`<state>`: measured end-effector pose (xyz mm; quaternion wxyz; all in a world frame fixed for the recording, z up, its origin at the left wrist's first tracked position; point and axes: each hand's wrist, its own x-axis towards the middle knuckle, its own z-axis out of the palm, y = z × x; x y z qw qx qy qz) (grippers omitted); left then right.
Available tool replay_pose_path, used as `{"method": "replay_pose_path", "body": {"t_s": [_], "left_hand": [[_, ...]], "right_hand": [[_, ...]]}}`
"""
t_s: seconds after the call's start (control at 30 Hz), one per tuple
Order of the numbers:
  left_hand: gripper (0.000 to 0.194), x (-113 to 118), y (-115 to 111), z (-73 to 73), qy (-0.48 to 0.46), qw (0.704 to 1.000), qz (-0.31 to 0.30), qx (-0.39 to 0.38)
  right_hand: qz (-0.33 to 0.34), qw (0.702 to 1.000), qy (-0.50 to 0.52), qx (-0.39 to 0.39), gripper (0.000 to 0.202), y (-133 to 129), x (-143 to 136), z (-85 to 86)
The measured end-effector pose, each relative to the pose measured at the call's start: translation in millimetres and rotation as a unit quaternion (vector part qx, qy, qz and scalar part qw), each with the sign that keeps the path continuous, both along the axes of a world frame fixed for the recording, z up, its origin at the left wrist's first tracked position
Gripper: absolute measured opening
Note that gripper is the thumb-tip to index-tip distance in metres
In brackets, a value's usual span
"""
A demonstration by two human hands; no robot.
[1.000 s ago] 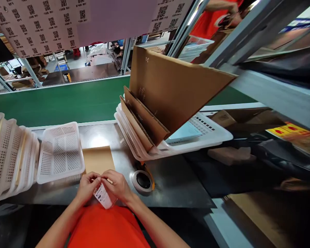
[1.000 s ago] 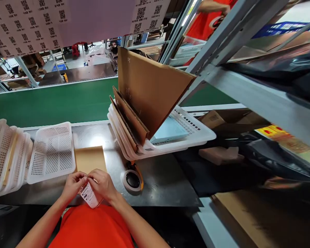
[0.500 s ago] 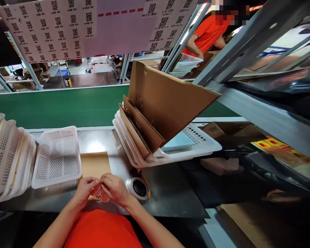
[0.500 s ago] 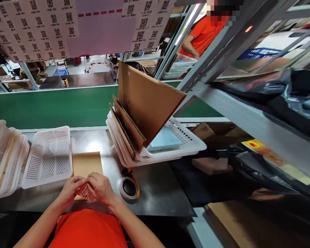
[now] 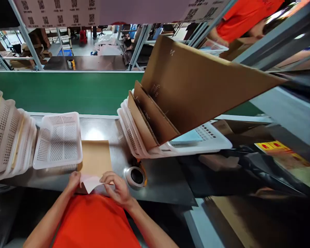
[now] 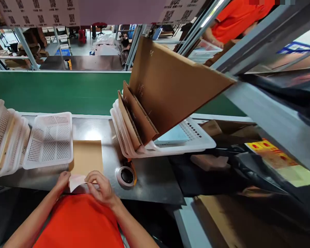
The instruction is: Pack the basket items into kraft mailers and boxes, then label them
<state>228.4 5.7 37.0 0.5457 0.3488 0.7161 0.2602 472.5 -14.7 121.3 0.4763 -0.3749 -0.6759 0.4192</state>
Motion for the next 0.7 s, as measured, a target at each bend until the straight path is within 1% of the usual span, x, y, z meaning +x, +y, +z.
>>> {"method": "replay_pose_path", "body": {"t_s": [0.03, 0.07, 0.1, 0.13, 0.2, 0.27, 0.3, 0.37, 0.43, 0.5, 0.6, 0.67, 0.7], "left_hand": [[0.026, -13.7, -9.2, -6.5, 0.032, 0.999, 0.008, -0.002], [0.024, -26.9, -19.8, -12.4, 0.067, 0.998, 0.009, -0.001], [0.021, -39.1, -31.1, -17.7, 0.103, 0.995, -0.006, 0.003], [0.019, -50.1, -42.6, -22.7, 0.137, 0.99, -0.037, 0.01], [0.018, -67.0, -63.3, -31.4, 0.205, 0.968, -0.144, 0.022], [0.023, -75.8, -77.8, -37.5, 0.253, 0.93, -0.264, 0.024], [0.025, -77.2, -82.2, -39.1, 0.264, 0.914, -0.308, 0.02], [0.028, -75.2, -86.2, -39.4, 0.274, 0.889, -0.368, 0.011], [0.03, -69.4, -85.7, -37.3, 0.269, 0.88, -0.391, 0.01], [0.029, -62.4, -83.1, -34.7, 0.249, 0.891, -0.379, 0.023], [0.024, -52.9, -77.2, -32.1, 0.196, 0.914, -0.346, 0.077], [0.017, -46.5, -71.8, -30.2, 0.17, 0.912, -0.352, 0.123], [0.018, -42.7, -68.4, -29.2, 0.164, 0.906, -0.362, 0.146]], "right_hand": [[-0.058, 0.996, 0.048, -0.051, 0.015, 1.4, -3.1, -5.3], [-0.114, 0.984, 0.087, -0.101, 0.021, 5.3, -6.2, -12.2], [-0.158, 0.969, 0.116, -0.151, 0.025, 11.3, -9.2, -20.6], [-0.185, 0.953, 0.131, -0.201, 0.028, 18.8, -11.9, -30.5], [-0.195, 0.93, 0.132, -0.283, 0.036, 35.3, -16.6, -53.6], [-0.19, 0.918, 0.121, -0.327, 0.042, 49.1, -20.8, -78.3], [-0.19, 0.915, 0.113, -0.336, 0.042, 54.2, -22.8, -89.8], [-0.189, 0.914, 0.096, -0.346, 0.04, 61.3, -26.8, -109.2], [-0.187, 0.915, 0.08, -0.349, 0.036, 66.8, -30.2, -122.4], [-0.181, 0.918, 0.066, -0.346, 0.033, 72.7, -32.7, -130.0], [-0.164, 0.926, 0.047, -0.336, 0.03, 82.5, -34.7, -135.8], [-0.152, 0.932, 0.03, -0.328, 0.027, 87.7, -35.8, -139.6], [-0.147, 0.934, 0.02, -0.324, 0.025, 89.5, -36.4, -142.1]]}}
